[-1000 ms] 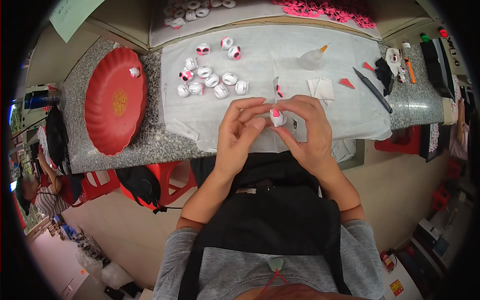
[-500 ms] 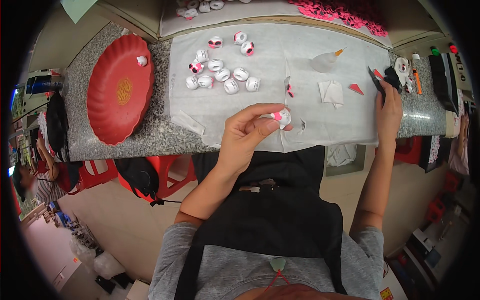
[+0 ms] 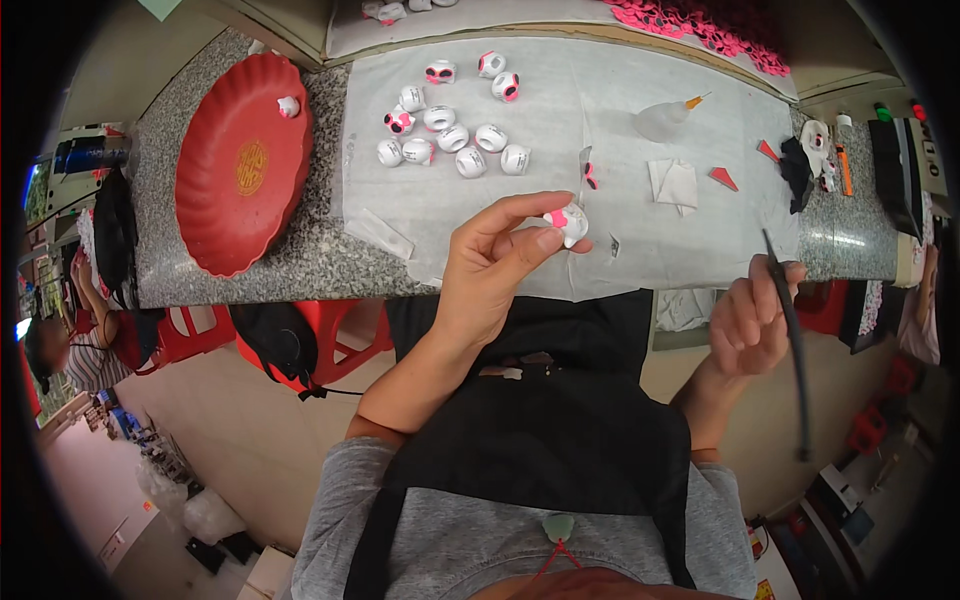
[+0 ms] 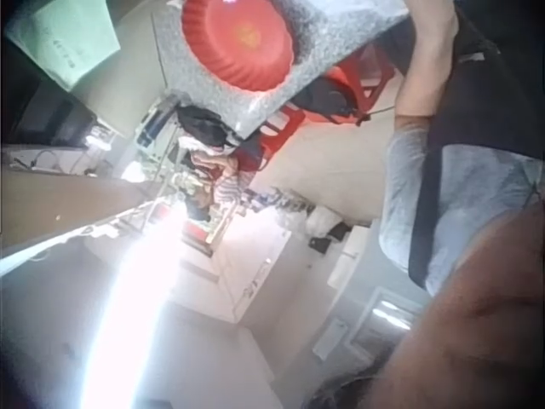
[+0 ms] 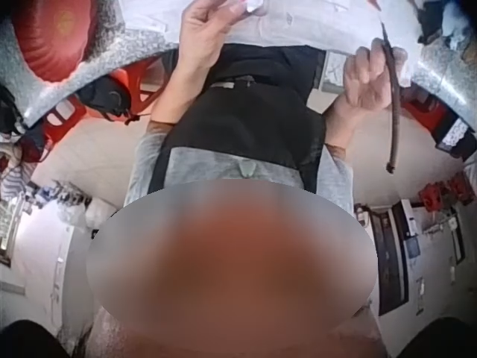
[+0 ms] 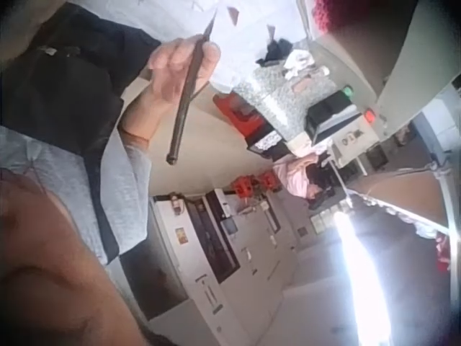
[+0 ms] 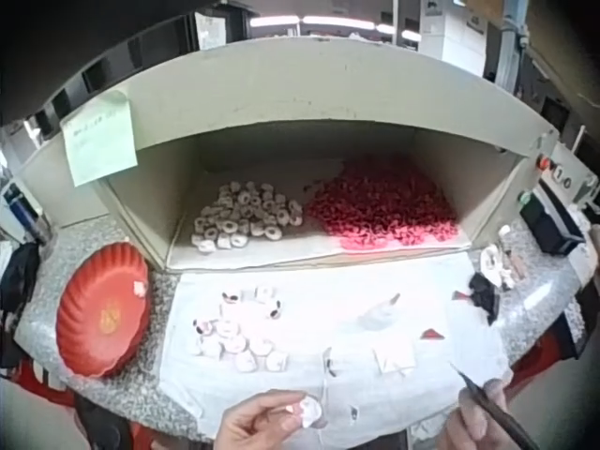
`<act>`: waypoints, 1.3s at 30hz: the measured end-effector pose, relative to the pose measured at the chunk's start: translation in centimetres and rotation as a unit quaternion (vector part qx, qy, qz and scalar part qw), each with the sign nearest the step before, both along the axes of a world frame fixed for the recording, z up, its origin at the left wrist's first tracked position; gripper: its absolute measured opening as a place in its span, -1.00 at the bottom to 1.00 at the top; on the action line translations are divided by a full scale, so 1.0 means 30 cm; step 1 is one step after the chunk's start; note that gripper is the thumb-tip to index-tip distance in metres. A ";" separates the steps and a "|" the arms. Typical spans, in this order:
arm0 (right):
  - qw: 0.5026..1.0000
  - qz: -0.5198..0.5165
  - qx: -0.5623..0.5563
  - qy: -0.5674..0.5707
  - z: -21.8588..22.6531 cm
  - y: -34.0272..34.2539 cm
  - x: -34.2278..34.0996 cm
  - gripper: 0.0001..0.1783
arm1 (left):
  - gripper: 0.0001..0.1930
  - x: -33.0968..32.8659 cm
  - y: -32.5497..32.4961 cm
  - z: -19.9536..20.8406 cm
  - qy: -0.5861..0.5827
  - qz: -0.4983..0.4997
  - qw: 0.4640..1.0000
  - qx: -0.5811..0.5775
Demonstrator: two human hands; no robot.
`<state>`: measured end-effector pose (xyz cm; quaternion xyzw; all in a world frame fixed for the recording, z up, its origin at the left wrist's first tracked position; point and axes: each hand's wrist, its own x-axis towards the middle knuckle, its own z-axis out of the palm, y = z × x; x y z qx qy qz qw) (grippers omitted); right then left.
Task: Assembling small toy heads by applying glue and attaching tiny parts.
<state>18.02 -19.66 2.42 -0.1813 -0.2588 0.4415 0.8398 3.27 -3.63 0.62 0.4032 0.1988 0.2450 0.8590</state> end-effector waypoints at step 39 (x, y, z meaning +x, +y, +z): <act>0.669 -0.250 -0.169 -0.679 0.034 0.208 -0.198 -0.81 | -0.76 -0.056 -0.003 0.020 -0.009 0.012 1.000 -0.004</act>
